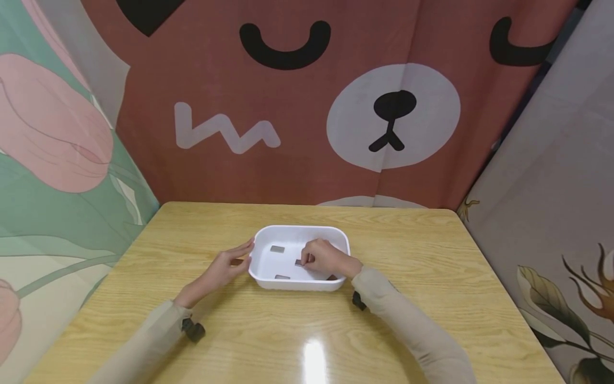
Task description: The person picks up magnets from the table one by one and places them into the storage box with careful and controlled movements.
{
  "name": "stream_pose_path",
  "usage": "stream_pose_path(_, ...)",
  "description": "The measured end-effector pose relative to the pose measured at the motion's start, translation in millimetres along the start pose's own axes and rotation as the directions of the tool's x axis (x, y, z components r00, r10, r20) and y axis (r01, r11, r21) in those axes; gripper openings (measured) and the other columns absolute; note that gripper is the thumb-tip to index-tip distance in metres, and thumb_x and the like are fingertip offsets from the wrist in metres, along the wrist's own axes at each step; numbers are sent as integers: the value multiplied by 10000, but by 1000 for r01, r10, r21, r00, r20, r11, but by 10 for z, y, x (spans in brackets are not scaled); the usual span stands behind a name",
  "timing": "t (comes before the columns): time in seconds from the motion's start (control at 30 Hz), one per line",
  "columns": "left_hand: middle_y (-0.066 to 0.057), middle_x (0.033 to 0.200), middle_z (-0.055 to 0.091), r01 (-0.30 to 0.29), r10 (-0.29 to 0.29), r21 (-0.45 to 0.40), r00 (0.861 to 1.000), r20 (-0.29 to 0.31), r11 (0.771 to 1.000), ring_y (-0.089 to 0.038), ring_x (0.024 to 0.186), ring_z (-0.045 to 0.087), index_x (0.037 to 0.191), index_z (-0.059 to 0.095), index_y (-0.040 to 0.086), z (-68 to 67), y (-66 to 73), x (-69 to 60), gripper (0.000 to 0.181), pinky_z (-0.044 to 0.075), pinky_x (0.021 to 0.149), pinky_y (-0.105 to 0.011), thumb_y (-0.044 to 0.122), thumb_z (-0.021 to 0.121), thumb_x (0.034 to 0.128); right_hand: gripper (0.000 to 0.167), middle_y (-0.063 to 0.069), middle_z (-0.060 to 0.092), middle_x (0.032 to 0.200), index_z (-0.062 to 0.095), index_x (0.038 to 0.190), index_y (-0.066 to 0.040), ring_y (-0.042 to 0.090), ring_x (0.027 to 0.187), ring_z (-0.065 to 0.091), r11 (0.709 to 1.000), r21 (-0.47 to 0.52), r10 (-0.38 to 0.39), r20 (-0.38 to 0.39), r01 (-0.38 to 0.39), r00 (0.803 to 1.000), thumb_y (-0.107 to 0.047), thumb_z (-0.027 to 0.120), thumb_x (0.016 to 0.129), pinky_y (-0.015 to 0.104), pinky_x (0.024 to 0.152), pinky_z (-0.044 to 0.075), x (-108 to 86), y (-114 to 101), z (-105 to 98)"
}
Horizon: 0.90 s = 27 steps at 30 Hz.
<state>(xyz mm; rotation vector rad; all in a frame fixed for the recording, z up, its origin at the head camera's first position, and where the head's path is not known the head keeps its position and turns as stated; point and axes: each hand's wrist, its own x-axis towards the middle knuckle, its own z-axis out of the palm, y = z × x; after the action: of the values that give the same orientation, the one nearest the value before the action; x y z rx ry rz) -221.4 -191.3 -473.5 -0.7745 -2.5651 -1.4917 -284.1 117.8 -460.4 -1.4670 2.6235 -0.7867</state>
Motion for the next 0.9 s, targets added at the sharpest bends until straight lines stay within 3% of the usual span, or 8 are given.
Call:
stream_pose_path(0.27, -192, 1506, 367, -4, 4, -2, 1000, 6, 1000, -362, 1277, 497, 1361, 472, -128, -6, 4, -1, 419, 577, 853, -239, -1, 589, 979, 97, -17, 695, 807, 751, 822, -102, 41, 718, 620, 999, 34, -15, 17, 15, 1000, -16, 795, 823, 190, 646, 563, 14, 9, 15)
stream_pose_path(0.9, -190, 1511, 365, -4, 4, 1, 1000, 3, 1000, -356, 1293, 482, 1367, 475, -115, -5, -3, -3, 423, 580, 849, -241, 12, 596, 981, 95, 23, 706, 870, 752, 877, -71, 116, 762, 645, 997, 73, 19, 29, -21, 999, 17, 765, 843, 214, 678, 567, 15, -7, 6)
